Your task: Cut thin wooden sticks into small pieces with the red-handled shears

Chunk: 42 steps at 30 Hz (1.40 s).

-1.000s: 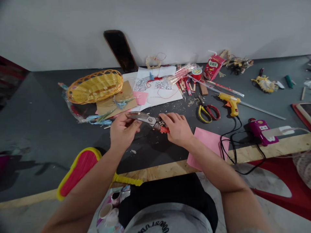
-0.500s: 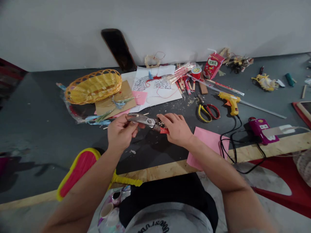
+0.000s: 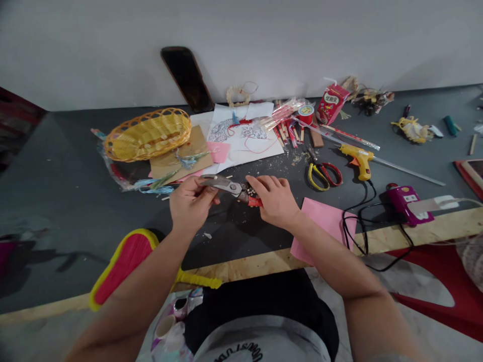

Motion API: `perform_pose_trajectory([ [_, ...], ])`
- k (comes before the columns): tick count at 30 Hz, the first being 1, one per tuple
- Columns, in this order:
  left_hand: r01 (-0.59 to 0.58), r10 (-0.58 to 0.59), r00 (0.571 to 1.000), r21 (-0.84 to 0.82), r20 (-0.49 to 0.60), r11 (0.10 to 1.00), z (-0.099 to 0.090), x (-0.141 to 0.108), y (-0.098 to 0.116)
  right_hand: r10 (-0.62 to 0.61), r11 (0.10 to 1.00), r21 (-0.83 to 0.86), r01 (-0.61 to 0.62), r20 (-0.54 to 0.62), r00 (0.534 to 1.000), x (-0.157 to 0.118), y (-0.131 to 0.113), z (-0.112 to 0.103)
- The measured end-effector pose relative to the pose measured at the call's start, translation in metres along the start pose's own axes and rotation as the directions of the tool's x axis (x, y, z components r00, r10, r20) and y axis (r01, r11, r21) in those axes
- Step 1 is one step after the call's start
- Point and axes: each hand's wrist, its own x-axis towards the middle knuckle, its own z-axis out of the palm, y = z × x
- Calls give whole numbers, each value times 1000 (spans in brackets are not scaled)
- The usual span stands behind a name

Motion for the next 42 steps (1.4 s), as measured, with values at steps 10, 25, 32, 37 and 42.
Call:
perform_pose_trajectory([
  [10,74,-57,993,-156,107,985,-1,1,-2,-68,995,78,66,24,997,1,9,2],
  [25,-59,59,998,-29,21,998,0,-1,3,-16,1000,23,16,-23,1000,0,-1,0],
  [32,-48,42,994,53,105,997,-2,-2,2,-53,999,2,53,28,998,1,7,0],
  [37,-53,44,990,70,133,996,-3,-3,-3,-94,994,62,93,16,995,3,12,1],
  [42,-29,25,992,31,125,999,-2,-3,-6,-109,990,88,109,-9,994,3,12,5],
])
